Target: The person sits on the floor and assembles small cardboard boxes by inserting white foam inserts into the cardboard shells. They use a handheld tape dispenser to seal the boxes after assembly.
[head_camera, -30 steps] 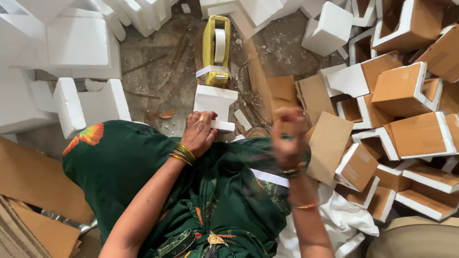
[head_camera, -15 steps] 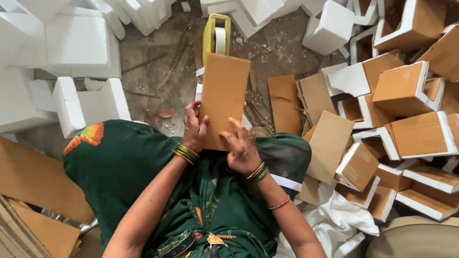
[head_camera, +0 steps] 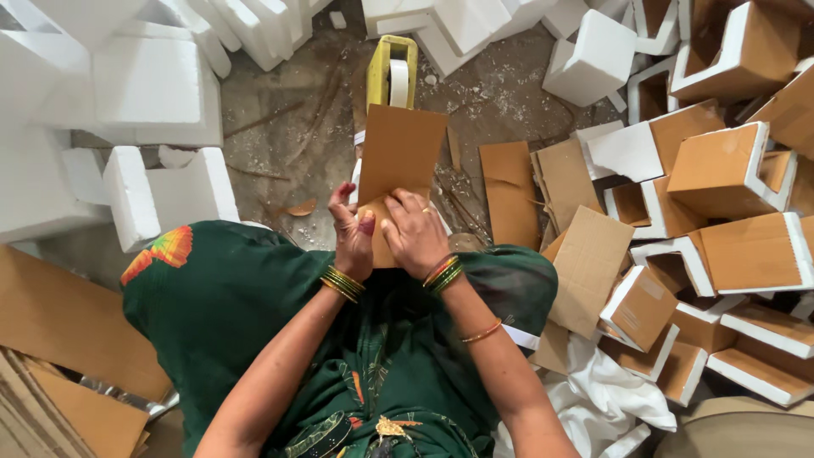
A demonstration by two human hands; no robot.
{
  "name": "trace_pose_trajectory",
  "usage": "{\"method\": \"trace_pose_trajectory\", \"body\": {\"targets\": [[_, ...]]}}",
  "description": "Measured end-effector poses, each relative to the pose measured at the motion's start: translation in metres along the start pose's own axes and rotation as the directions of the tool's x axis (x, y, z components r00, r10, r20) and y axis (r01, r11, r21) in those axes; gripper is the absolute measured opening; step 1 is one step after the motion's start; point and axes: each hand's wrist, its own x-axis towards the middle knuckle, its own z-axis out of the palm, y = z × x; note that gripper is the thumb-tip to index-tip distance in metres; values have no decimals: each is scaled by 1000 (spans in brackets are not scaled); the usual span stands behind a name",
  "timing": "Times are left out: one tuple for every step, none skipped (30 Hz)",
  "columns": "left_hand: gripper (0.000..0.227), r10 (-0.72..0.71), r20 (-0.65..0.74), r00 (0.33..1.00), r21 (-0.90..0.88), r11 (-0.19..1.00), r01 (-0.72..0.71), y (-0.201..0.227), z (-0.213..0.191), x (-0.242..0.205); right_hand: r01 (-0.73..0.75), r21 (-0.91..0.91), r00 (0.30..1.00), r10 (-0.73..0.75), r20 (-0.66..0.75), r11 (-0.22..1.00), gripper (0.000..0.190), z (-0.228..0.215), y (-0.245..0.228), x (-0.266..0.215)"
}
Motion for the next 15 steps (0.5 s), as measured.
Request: {"method": "trace_pose_trajectory", "body": {"targets": [[77, 26, -24, 999, -1, 1000, -26, 0, 1, 0, -8, 2, 1000, 8, 11, 1000, 40, 3, 3, 3], [79, 5, -27, 1000, -20, 1000, -6, 0, 1, 0, -17, -2, 1000, 17, 26, 1000, 38, 6, 8, 5], [82, -15, -28, 999, -39, 999, 14, -1, 1, 0, -26, -5, 999, 26, 40, 1000, 36, 10, 14, 7], [84, -35, -28, 999, -58, 998, 33, -1, 0, 1, -49, -3, 997, 49, 68, 999, 36, 17, 22, 8], [84, -27, -25, 999, -113, 993, 24, -2, 1, 2, -74, -10, 993, 74, 97, 997, 37, 26, 32, 10], [83, -21, -28, 999, -165, 986, 16, -2, 1, 2, -94, -25, 977, 97, 190, 995, 39, 40, 42, 11], [83, -14, -31, 999, -217, 976, 7, -1, 0, 0, -106, -46, 947, 115, 299, 993, 40, 56, 54, 12], [84, -15, -28, 999, -216, 976, 8, 0, -2, -4, -114, -64, 902, 131, 412, 991, 41, 75, 66, 16], [85, -15, -25, 1000, -215, 977, 9, 2, -3, -10, -99, -60, 851, 116, 512, 993, 43, 93, 77, 17], [86, 1, -20, 1000, -209, 978, -5, 2, -6, -5, -97, -33, 810, 98, 578, 995, 44, 108, 89, 25], [83, 11, -9, 1000, -224, 974, -12, 2, -8, 0, -90, -4, 769, 72, 636, 996, 46, 121, 99, 33], [80, 3, -8, 1000, -243, 970, -5, 0, -6, -6, -206, 102, 761, 94, 642, 973, 53, 132, 107, 30], [78, -4, -7, 1000, -261, 965, 2, -4, -6, -8, -211, 73, 711, 102, 695, 975, 55, 144, 115, 37], [71, -37, -8, 999, -243, 969, 34, -12, -7, -11, -222, 39, 656, 119, 746, 974, 57, 153, 124, 44], [65, -70, -10, 998, -225, 972, 66, -22, -7, -14, -230, 5, 596, 136, 791, 973, 59, 163, 132, 46]]}}
